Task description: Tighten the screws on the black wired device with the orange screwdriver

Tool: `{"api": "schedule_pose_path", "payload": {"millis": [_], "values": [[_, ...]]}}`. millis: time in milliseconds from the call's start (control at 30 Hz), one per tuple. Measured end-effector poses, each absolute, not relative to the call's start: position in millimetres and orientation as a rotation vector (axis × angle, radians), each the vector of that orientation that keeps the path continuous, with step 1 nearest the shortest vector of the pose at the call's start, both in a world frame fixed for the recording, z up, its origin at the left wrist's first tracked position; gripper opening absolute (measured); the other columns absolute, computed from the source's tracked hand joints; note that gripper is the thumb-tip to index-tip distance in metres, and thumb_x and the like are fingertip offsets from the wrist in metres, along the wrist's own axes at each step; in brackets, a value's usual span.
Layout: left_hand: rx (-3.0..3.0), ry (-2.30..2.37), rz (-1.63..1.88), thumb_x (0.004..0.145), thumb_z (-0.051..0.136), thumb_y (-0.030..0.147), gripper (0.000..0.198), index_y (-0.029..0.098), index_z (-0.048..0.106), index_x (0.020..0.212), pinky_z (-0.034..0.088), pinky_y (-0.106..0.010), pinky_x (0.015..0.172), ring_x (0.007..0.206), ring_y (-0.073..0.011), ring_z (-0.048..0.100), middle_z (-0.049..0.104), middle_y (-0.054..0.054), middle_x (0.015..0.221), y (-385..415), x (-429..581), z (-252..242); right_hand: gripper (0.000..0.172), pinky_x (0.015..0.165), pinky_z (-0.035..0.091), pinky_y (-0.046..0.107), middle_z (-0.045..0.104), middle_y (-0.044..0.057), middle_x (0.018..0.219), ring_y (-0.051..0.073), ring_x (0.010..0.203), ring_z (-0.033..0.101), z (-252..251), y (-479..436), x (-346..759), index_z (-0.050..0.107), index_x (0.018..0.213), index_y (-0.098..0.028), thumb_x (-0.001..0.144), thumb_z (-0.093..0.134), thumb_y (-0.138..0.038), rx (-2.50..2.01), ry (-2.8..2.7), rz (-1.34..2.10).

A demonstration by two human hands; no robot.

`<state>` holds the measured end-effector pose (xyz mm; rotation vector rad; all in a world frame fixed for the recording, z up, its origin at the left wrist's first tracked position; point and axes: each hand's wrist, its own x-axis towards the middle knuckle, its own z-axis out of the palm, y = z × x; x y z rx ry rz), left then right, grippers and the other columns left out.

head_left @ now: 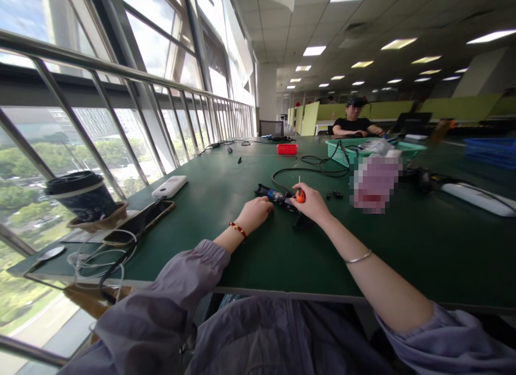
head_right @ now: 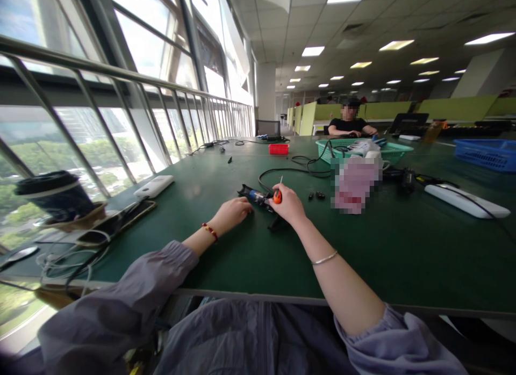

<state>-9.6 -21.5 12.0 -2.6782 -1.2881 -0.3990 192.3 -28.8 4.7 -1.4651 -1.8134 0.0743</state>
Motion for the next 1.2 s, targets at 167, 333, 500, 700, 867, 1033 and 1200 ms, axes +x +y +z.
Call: {"api": "schedule_pose_path", "payload": {"millis": [167,333,500,700,867,1033,1200], "values": [[-2.815,-1.235,-0.567,0.072,0.051,0.008,0.028,0.019,0.07,0.089,0.049,-0.023,0.068,0.077,-0.0162,0.062,0.064,-0.006,0.091,-26,-1,7,0.03,0.081,0.047,0.031,0.065,0.003,0.093,0.017,0.083,0.061,7,-28,196,0.058,0.098,-0.02,0.068,0.061,-0.017,-1.403,-1.792,0.2],[-2.865,-1.358,-0.944,0.066,0.055,0.005,0.022,0.014,0.069,0.08,0.049,-0.024,0.067,0.068,-0.0141,0.061,0.066,-0.004,0.079,-13,-12,5,0.03,0.08,0.046,0.031,0.065,0.002,0.092,0.016,0.082,0.061,7,-30,190,0.058,0.096,-0.021,0.066,0.061,-0.017,-1.351,-1.834,0.235],[-2.819,-1.392,-1.553,0.07,0.057,0.01,0.019,0.015,0.068,0.084,0.052,-0.024,0.069,0.072,-0.0132,0.063,0.069,-0.004,0.079,-1,-1,7,0.029,0.082,0.045,0.031,0.062,0.003,0.094,0.017,0.085,0.059,4,-27,185,0.057,0.096,-0.02,0.067,0.059,-0.017,-1.284,-1.891,0.215],[-2.9,-1.398,-1.94,0.072,0.066,0.015,0.012,0.014,0.068,0.083,0.053,-0.026,0.072,0.075,-0.0149,0.065,0.071,-0.006,0.082,9,19,0,0.028,0.084,0.045,0.031,0.061,0.005,0.097,0.018,0.087,0.058,2,-25,186,0.057,0.098,-0.02,0.07,0.058,-0.018,-1.263,-1.937,0.222],[-2.957,-1.508,-2.037,0.072,0.067,0.015,0.013,0.012,0.068,0.084,0.053,-0.026,0.071,0.072,-0.0138,0.065,0.071,-0.006,0.081,13,15,-6,0.027,0.083,0.045,0.031,0.061,0.005,0.095,0.017,0.085,0.057,3,-26,187,0.058,0.098,-0.019,0.07,0.057,-0.018,-1.261,-1.952,0.218],[-2.954,-1.487,-1.891,0.072,0.066,0.012,0.009,0.012,0.068,0.081,0.052,-0.027,0.071,0.072,-0.0145,0.065,0.071,-0.006,0.081,11,12,-2,0.027,0.081,0.045,0.03,0.061,0.005,0.094,0.017,0.084,0.057,4,-28,187,0.058,0.098,-0.019,0.071,0.057,-0.018,-1.272,-1.956,0.223],[-2.881,-1.329,-1.529,0.072,0.059,0.005,0.017,0.014,0.069,0.082,0.051,-0.025,0.071,0.073,-0.0139,0.063,0.07,-0.005,0.081,3,12,3,0.028,0.084,0.044,0.031,0.061,0.006,0.098,0.018,0.088,0.058,4,-28,187,0.058,0.099,-0.019,0.071,0.057,-0.017,-1.27,-1.964,0.219]]}}
